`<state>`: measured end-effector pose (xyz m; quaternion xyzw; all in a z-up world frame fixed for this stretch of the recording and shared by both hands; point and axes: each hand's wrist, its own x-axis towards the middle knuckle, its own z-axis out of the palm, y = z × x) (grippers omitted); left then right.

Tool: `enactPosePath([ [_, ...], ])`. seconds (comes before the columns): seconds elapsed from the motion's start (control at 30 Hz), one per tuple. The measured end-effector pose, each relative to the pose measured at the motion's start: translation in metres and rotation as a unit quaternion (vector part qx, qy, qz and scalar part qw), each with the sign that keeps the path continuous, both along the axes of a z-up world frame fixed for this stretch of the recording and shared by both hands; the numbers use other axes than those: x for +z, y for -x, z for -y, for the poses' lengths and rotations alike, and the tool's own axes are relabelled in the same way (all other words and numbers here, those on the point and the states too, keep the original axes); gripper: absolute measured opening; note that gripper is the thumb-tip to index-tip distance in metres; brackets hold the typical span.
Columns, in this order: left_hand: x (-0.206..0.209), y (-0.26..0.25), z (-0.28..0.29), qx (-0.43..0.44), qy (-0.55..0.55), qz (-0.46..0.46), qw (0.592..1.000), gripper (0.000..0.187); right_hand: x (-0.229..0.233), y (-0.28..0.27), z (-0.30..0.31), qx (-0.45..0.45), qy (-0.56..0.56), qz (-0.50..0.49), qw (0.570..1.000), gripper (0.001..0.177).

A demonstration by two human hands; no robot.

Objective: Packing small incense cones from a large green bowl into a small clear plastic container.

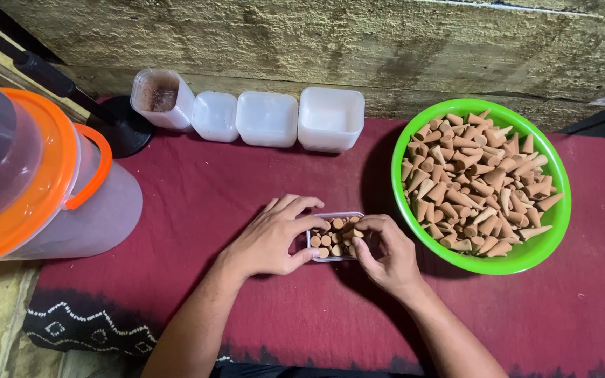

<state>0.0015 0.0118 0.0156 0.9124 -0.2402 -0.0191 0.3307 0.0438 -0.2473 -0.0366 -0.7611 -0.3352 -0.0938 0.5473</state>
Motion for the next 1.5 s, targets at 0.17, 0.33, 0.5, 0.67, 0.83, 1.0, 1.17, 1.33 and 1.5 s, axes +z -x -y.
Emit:
enactPosePath([
  [0.17,0.001,0.001,0.003,-0.006,-0.011,0.001,1.000,0.049,0.005,-0.001,-0.003,0.005,0.008,0.018,1.000,0.019],
  [0.33,-0.002,0.003,0.002,-0.009,-0.021,0.008,1.000,0.049,0.018,0.003,-0.006,-0.010,0.026,-0.014,1.000,0.021],
  [0.5,0.003,0.005,0.002,-0.016,-0.017,0.000,1.000,0.037,0.019,0.001,-0.008,-0.020,0.070,-0.021,0.997,0.024],
  [0.67,0.000,0.004,0.003,-0.014,-0.009,-0.013,1.000,0.036,0.027,0.002,-0.020,-0.005,0.081,-0.015,0.997,0.024],
  [0.83,0.002,0.003,0.003,-0.011,-0.005,-0.018,1.000,0.048,0.020,0.001,-0.022,-0.006,0.114,0.031,0.993,0.025],
  [1.0,0.001,0.004,0.003,-0.009,-0.028,-0.012,0.999,0.053,-0.001,-0.005,-0.018,-0.009,0.141,0.086,0.986,0.024],
  [1.17,0.000,0.004,0.003,-0.010,-0.028,-0.011,1.000,0.053,0.004,-0.005,-0.022,-0.006,0.148,0.114,0.982,0.024],
  [1.33,-0.003,0.003,0.005,-0.016,-0.013,-0.011,1.000,0.053,0.006,-0.005,-0.025,-0.003,0.143,0.118,0.983,0.024],
  [1.5,-0.007,0.004,0.006,-0.009,0.030,-0.031,0.999,0.047,-0.005,-0.006,-0.027,-0.011,0.165,0.149,0.975,0.024],
])
